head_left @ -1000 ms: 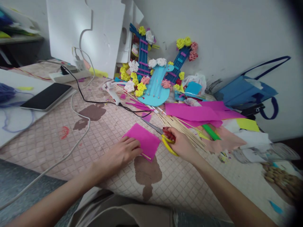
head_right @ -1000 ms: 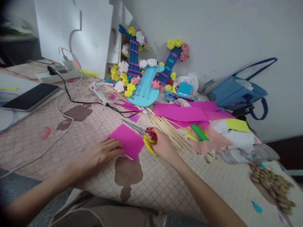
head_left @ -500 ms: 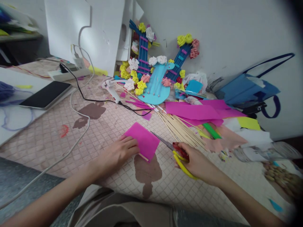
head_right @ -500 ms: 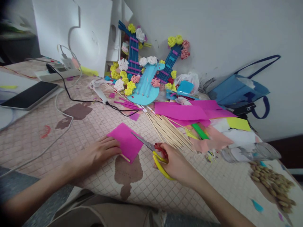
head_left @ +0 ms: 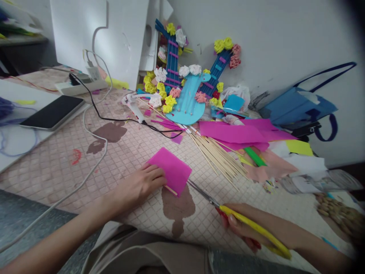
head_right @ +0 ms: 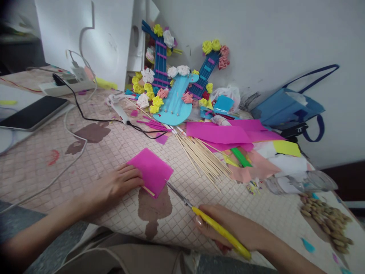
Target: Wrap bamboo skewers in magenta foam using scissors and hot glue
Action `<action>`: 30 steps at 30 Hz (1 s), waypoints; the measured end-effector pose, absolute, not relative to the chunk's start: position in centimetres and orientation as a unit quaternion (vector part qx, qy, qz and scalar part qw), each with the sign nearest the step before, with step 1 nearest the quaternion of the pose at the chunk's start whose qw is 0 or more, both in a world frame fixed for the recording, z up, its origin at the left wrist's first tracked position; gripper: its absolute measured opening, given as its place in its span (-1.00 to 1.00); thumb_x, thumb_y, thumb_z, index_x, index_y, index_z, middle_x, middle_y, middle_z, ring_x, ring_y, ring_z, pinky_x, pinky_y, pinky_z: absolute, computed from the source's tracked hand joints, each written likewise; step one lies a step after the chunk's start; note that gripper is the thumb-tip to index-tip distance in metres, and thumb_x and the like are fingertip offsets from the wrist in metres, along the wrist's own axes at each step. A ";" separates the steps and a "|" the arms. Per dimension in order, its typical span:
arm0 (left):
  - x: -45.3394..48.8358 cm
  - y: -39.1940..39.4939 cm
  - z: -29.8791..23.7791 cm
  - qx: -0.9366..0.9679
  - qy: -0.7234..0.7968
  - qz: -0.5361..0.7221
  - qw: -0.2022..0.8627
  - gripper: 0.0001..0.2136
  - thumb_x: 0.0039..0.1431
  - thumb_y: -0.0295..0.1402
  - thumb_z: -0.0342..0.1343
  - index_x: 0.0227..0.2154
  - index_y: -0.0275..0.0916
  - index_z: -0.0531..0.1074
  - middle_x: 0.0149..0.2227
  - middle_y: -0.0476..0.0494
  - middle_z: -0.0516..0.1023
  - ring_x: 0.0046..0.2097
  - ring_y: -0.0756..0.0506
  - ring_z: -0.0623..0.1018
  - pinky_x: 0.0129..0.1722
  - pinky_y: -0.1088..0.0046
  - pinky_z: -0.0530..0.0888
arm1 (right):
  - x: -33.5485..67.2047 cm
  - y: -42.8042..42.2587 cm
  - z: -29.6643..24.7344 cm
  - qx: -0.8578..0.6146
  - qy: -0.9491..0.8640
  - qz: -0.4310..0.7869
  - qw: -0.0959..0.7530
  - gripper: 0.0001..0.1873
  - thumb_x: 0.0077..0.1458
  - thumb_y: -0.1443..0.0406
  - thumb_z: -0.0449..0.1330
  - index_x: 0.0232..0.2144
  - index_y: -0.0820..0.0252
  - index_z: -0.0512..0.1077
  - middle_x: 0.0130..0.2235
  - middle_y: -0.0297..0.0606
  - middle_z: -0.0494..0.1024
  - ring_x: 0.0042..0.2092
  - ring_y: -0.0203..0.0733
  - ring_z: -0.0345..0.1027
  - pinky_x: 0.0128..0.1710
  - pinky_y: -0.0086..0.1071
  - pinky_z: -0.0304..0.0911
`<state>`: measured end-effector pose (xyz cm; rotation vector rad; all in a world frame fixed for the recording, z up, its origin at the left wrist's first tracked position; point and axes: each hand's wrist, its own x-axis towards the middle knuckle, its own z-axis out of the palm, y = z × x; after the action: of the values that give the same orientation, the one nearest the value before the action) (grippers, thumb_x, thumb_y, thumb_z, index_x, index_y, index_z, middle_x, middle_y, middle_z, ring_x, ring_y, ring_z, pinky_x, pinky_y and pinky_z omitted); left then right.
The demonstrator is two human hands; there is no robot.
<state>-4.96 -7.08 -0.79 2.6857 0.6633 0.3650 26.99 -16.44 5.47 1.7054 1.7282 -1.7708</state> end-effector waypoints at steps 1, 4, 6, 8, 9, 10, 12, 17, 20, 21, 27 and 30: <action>-5.0 -7.1 -0.9 0.947 0.237 0.130 0.174 -0.76 0.34 -0.49 -0.18 -0.16 -0.24 0.40 -0.17 -0.13 0.43 -0.12 -0.12 0.37 0.00 0.21 0.28 | 27.1 -16.6 5.4 0.567 0.559 -0.601 0.074 -0.59 0.19 -0.10 -0.08 -0.37 0.06 0.26 -0.58 -0.43 0.26 -0.61 -0.34 0.15 -0.61 -0.48 0.09; -5.0 -7.2 -1.0 0.946 0.239 0.140 0.168 -0.77 0.33 -0.49 -0.17 -0.16 -0.23 0.39 -0.18 -0.13 0.43 -0.13 -0.12 0.38 -0.01 0.22 0.30 | 27.3 -16.9 5.1 0.568 0.521 -0.630 0.091 -0.44 0.11 -0.23 -0.14 -0.35 0.09 0.27 -0.58 -0.44 0.25 -0.65 -0.39 0.12 -0.65 -0.52 0.04; -5.0 -7.2 -1.1 0.945 0.240 0.146 0.167 -0.78 0.33 -0.49 -0.16 -0.17 -0.23 0.39 -0.19 -0.14 0.43 -0.14 -0.13 0.38 -0.03 0.22 0.31 | 27.3 -17.0 4.9 0.560 0.511 -0.645 0.097 -0.36 0.05 -0.28 -0.15 -0.33 0.12 0.27 -0.56 -0.44 0.25 -0.64 -0.40 0.15 -0.66 -0.54 0.07; -5.0 -7.3 -1.1 0.944 0.240 0.151 0.168 -0.78 0.33 -0.49 -0.17 -0.17 -0.24 0.39 -0.19 -0.15 0.43 -0.13 -0.13 0.38 -0.03 0.21 0.31 | 27.1 -17.0 4.8 0.549 0.514 -0.651 0.099 -0.33 0.04 -0.29 -0.15 -0.31 0.15 0.28 -0.53 -0.42 0.27 -0.61 -0.39 0.21 -0.65 -0.55 0.11; -5.1 -7.3 -1.1 0.943 0.241 0.153 0.169 -0.77 0.33 -0.50 -0.17 -0.18 -0.24 0.39 -0.18 -0.15 0.43 -0.13 -0.13 0.38 -0.03 0.21 0.31 | 27.0 -17.0 4.7 0.547 0.515 -0.652 0.100 -0.32 0.04 -0.29 -0.16 -0.31 0.16 0.29 -0.51 -0.41 0.28 -0.60 -0.39 0.22 -0.64 -0.55 0.12; -5.1 -7.3 -1.2 0.943 0.241 0.154 0.169 -0.77 0.33 -0.50 -0.17 -0.18 -0.24 0.39 -0.18 -0.15 0.43 -0.13 -0.14 0.37 -0.02 0.20 0.30 | 26.9 -17.0 4.7 0.545 0.515 -0.654 0.101 -0.31 0.04 -0.30 -0.16 -0.31 0.17 0.29 -0.51 -0.40 0.28 -0.59 -0.39 0.22 -0.64 -0.56 0.12; -5.1 -7.4 -1.2 0.943 0.239 0.156 0.170 -0.78 0.33 -0.50 -0.17 -0.18 -0.24 0.39 -0.18 -0.14 0.43 -0.13 -0.13 0.37 -0.02 0.20 0.29 | 26.7 -17.1 4.7 0.541 0.511 -0.661 0.099 -0.31 0.04 -0.29 -0.14 -0.30 0.19 0.30 -0.50 -0.41 0.28 -0.60 -0.42 0.19 -0.65 -0.57 0.11; -5.2 -7.5 -1.3 0.941 0.240 0.164 0.173 -0.79 0.34 -0.49 -0.17 -0.19 -0.27 0.38 -0.18 -0.15 0.42 -0.13 -0.14 0.36 -0.02 0.20 0.27 | 26.3 -17.4 4.2 0.530 0.502 -0.680 0.067 -0.43 0.14 -0.19 -0.11 -0.32 0.18 0.29 -0.54 -0.44 0.26 -0.66 -0.44 0.17 -0.70 -0.59 0.10; -5.3 -7.6 -1.4 0.940 0.239 0.173 0.173 -0.78 0.34 -0.48 -0.19 -0.18 -0.27 0.38 -0.17 -0.16 0.41 -0.12 -0.14 0.35 -0.02 0.21 0.27 | 26.0 -17.7 4.0 0.524 0.494 -0.690 0.065 -0.42 0.15 -0.19 -0.12 -0.33 0.19 0.29 -0.54 -0.43 0.27 -0.69 -0.47 0.13 -0.71 -0.61 0.07; -5.3 -7.6 -1.5 0.940 0.237 0.177 0.172 -0.78 0.35 -0.48 -0.19 -0.18 -0.27 0.38 -0.17 -0.16 0.41 -0.12 -0.13 0.35 -0.03 0.22 0.27 | 26.0 -17.8 4.0 0.526 0.491 -0.691 0.063 -0.42 0.15 -0.19 -0.13 -0.32 0.19 0.30 -0.55 -0.43 0.26 -0.70 -0.47 0.11 -0.71 -0.61 0.06; -5.6 -7.7 -1.5 0.941 0.223 0.183 0.177 -0.76 0.35 -0.46 -0.20 -0.18 -0.26 0.39 -0.19 -0.14 0.43 -0.13 -0.12 0.37 -0.01 0.22 0.25 | 26.2 -18.7 3.8 0.535 0.472 -0.698 0.053 -0.43 0.15 -0.18 -0.11 -0.28 0.19 0.32 -0.55 -0.42 0.27 -0.65 -0.45 0.15 -0.67 -0.59 0.09; -5.6 -7.8 -1.7 0.941 0.219 0.190 0.173 -0.75 0.36 -0.47 -0.22 -0.19 -0.25 0.39 -0.19 -0.14 0.44 -0.13 -0.12 0.38 -0.01 0.22 0.25 | 26.4 -19.2 3.2 0.538 0.460 -0.703 0.066 -0.45 0.14 -0.19 -0.08 -0.31 0.16 0.29 -0.55 -0.44 0.27 -0.65 -0.45 0.14 -0.69 -0.59 0.09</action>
<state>-5.63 -7.79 -1.71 2.6700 0.6207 0.5387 26.44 -19.20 3.17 1.6239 1.3888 -2.1191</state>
